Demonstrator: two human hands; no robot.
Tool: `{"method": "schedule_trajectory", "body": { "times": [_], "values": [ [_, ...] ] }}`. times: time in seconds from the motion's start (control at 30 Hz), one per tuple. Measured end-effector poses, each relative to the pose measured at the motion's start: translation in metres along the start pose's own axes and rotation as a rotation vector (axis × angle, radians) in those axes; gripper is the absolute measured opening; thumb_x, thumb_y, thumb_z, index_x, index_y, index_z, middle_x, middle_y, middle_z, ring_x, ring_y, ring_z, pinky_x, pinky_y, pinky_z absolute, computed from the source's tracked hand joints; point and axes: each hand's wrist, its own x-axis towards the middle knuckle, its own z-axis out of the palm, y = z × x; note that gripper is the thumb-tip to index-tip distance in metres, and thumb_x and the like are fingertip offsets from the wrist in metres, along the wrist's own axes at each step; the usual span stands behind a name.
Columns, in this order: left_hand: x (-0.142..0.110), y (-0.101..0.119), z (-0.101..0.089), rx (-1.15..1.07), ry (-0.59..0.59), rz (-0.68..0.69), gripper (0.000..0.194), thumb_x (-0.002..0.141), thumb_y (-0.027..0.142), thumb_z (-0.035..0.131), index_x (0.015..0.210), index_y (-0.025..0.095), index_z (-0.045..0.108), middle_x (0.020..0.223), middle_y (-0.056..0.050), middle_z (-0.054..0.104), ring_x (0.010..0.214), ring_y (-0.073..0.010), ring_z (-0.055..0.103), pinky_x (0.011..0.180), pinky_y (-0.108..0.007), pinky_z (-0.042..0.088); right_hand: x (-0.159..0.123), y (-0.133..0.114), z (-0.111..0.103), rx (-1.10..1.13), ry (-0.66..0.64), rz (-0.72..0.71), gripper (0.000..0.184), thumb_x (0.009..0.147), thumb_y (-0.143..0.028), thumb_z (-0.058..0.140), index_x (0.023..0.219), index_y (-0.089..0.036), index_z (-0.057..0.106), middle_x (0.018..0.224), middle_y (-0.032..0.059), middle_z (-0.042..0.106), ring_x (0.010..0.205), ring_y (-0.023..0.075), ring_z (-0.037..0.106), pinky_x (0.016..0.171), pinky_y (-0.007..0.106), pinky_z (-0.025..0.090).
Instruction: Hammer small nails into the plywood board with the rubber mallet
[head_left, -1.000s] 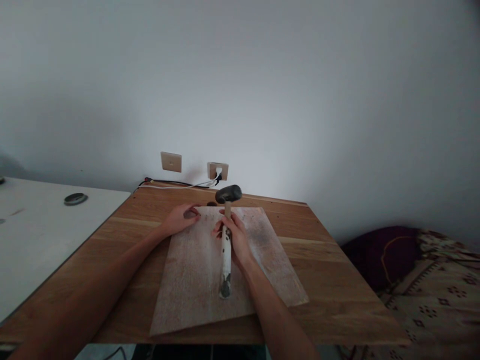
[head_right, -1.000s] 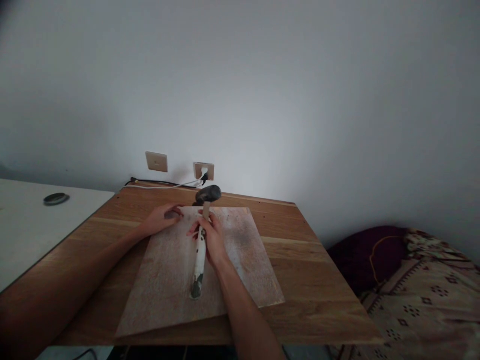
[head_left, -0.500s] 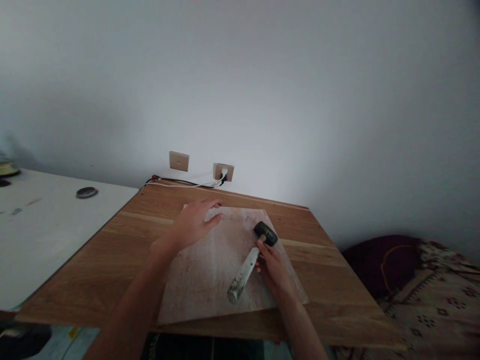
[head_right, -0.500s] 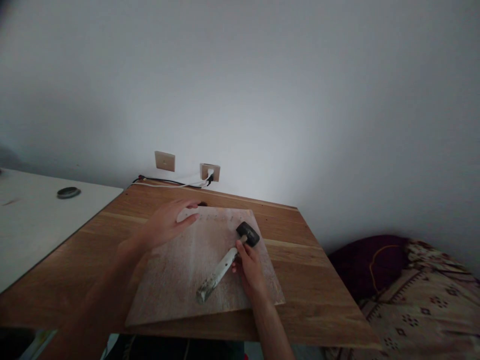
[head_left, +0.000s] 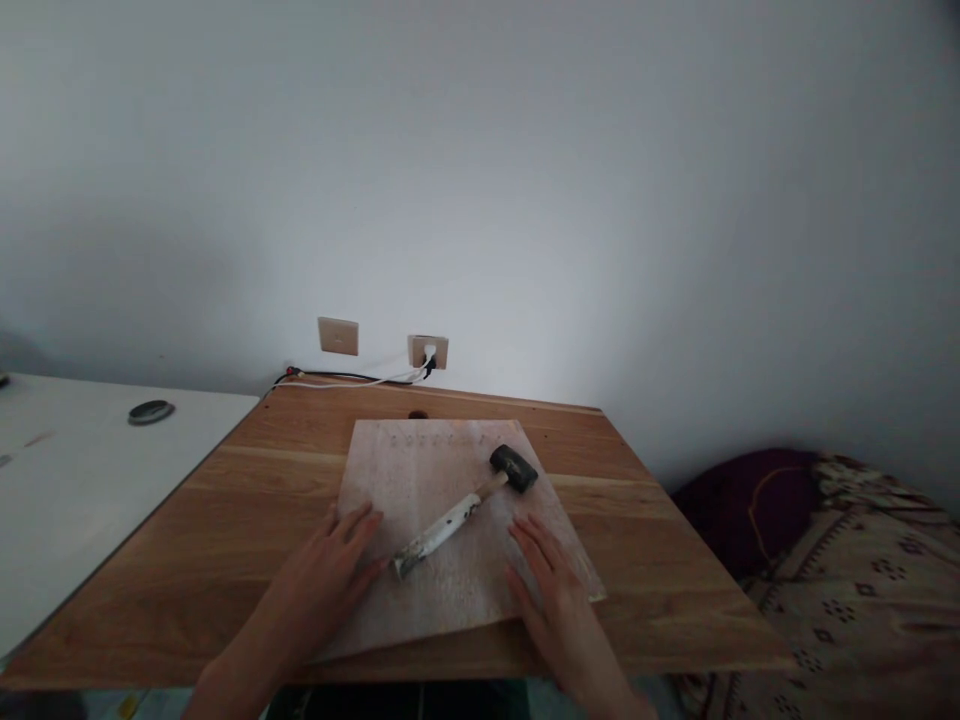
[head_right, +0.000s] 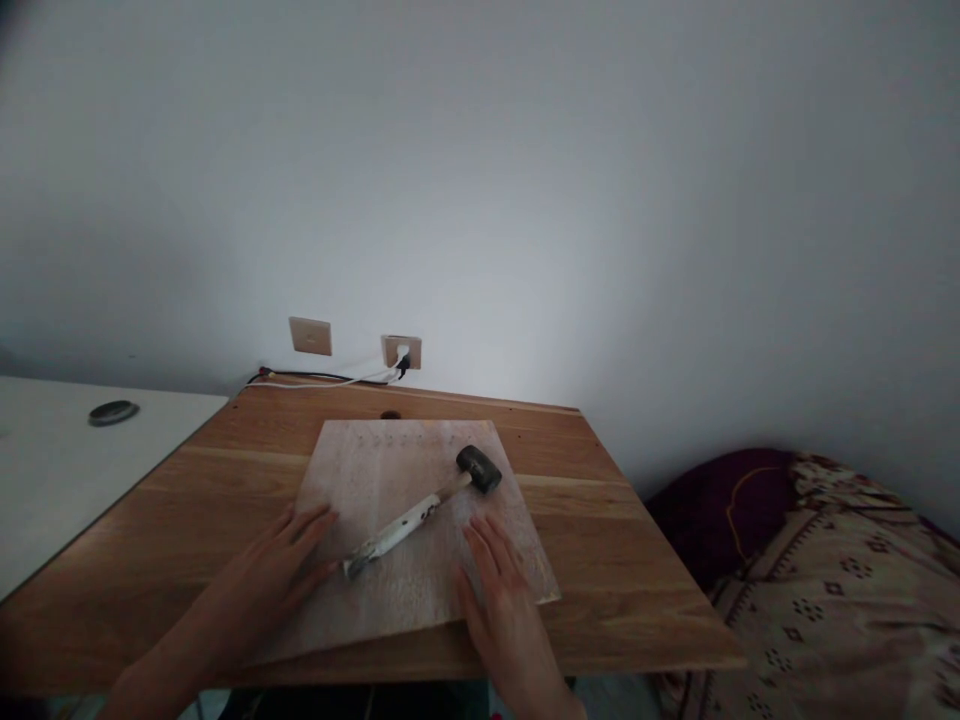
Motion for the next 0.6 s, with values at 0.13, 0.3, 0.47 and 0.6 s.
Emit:
{"method": "schedule_trajectory", "body": {
  "times": [0.13,0.3,0.47,0.6],
  "values": [
    [0.015,0.012,0.006,-0.012,0.016,0.051,0.051,0.102,0.038,0.052,0.15,0.022,0.061,0.152,-0.015,0.063,0.144,-0.043,0.054,0.11,-0.061,0.055,-0.016,0.033,-0.006,-0.38,0.019,-0.08,0.043,0.106,-0.042,0.053,0.144,-0.026,0.066,0.149,0.0104,0.066,0.144,0.0354,0.057,0.119,0.059,0.048],
    [0.047,0.045,0.017,-0.055,0.018,0.213,0.056,0.104,0.03,0.047,0.159,0.021,0.049,0.156,-0.015,0.059,0.145,-0.0366,0.056,0.115,-0.054,0.052,-0.028,0.081,-0.032,-0.482,0.094,-0.017,0.044,0.109,-0.045,0.046,0.14,-0.022,0.068,0.148,0.0124,0.067,0.142,0.0334,0.059,0.118,0.055,0.049],
    [0.086,0.092,0.03,-0.103,-0.039,0.417,0.051,0.106,0.033,0.049,0.156,0.022,0.051,0.161,-0.016,0.053,0.149,-0.0345,0.051,0.119,-0.049,0.049,-0.035,0.137,-0.078,-0.447,0.142,0.09,0.05,0.108,-0.051,0.041,0.137,-0.02,0.067,0.145,0.0149,0.068,0.143,0.0334,0.058,0.119,0.055,0.049],
    [0.107,0.12,0.043,-0.134,-0.064,0.5,0.055,0.108,0.044,0.046,0.155,0.016,0.051,0.165,-0.021,0.047,0.153,-0.0373,0.046,0.122,-0.051,0.045,-0.034,0.171,-0.115,-0.453,0.117,0.176,0.052,0.107,-0.048,0.037,0.134,-0.019,0.07,0.14,0.0158,0.071,0.14,0.0321,0.061,0.119,0.053,0.05]
  ]
}}
